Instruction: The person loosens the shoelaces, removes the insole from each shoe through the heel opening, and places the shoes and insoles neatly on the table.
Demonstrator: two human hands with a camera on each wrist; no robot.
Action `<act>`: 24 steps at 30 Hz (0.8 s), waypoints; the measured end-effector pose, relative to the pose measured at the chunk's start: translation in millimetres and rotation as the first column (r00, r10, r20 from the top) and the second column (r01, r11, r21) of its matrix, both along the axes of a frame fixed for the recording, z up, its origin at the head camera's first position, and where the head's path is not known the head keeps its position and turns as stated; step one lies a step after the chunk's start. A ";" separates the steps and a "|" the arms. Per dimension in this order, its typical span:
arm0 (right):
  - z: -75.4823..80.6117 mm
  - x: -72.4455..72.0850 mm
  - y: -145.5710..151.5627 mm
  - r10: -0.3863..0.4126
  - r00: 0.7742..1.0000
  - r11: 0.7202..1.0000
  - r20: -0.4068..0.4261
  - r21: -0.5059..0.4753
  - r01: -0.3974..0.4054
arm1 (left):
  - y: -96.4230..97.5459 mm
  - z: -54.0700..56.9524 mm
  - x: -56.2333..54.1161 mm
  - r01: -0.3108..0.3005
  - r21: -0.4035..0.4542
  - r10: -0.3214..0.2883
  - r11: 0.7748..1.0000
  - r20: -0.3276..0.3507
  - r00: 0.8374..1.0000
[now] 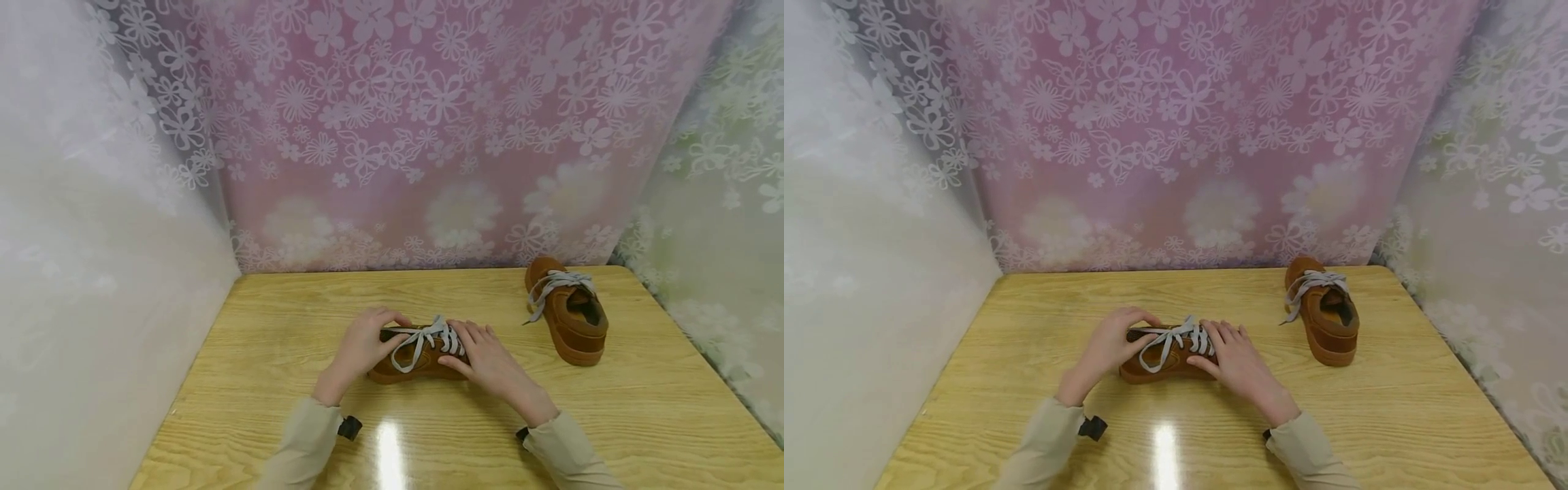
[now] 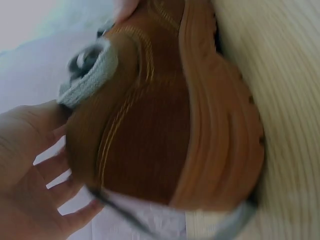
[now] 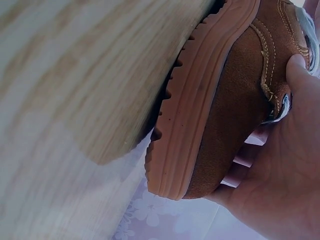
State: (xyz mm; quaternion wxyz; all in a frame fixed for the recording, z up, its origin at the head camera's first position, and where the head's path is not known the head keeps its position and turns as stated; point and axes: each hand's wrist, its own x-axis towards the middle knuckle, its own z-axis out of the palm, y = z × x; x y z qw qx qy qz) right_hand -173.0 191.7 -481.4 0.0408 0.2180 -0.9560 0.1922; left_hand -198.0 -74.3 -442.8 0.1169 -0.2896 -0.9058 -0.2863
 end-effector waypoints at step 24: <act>2.2 0.9 0.8 -0.003 1.000 1.000 0.008 -0.001 0.003 | -46.2 1.8 -1.8 -0.151 0.198 0.175 0.969 -0.109 0.979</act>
